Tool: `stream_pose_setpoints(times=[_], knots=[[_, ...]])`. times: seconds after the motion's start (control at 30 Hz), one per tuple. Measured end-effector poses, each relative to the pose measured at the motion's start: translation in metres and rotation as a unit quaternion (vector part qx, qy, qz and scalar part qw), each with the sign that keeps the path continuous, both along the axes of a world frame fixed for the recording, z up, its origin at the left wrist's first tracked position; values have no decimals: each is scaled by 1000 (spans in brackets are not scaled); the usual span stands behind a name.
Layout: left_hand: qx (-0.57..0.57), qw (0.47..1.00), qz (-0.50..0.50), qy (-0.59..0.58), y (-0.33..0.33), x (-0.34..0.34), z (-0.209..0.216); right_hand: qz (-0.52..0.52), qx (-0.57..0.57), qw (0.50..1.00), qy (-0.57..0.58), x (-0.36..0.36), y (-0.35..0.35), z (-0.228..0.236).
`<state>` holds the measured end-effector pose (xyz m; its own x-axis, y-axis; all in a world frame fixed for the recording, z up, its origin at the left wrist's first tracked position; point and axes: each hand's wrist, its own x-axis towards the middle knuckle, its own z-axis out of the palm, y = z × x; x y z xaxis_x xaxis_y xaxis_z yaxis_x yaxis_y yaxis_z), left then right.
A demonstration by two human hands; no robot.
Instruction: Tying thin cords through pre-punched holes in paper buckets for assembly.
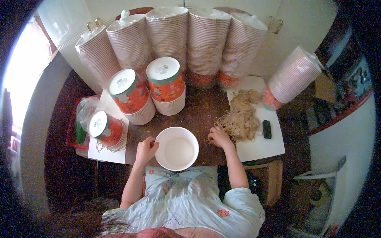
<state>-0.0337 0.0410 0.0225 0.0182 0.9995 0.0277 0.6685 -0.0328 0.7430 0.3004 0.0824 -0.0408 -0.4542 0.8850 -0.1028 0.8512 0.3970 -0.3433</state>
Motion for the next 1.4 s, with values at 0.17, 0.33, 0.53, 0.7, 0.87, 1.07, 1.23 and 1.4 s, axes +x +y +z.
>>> stream_pose_setpoints(times=[0.17, 0.33, 0.53, 0.7, 0.87, 1.07, 1.23, 1.4], knots=[[-28, 999, 5, -32, -1, 1, 2, 23, 7, 999, 22, 6, 5, -2], [-54, 996, -16, -71, -6, -2, 6, -144, -3, 947, 286, -11, 6, 59], [-34, 991, -19, -130, -4, 0, -3, -58, -125, 894, 426, -90, -10, 118], [-42, 986, -6, -163, -15, 11, -11, 86, -23, 961, 260, -138, -11, 94], [-60, 976, -7, -207, -25, 15, -19, 69, -74, 960, 260, -152, -8, 75], [-70, 976, -2, -208, -27, 16, -18, 73, -62, 959, 267, -152, -5, 69], [-61, 977, -11, -206, -27, 16, -18, 55, -58, 961, 266, -154, -5, 66], [-58, 977, -12, -203, -28, 15, -20, 40, -48, 962, 266, -157, -6, 64]])
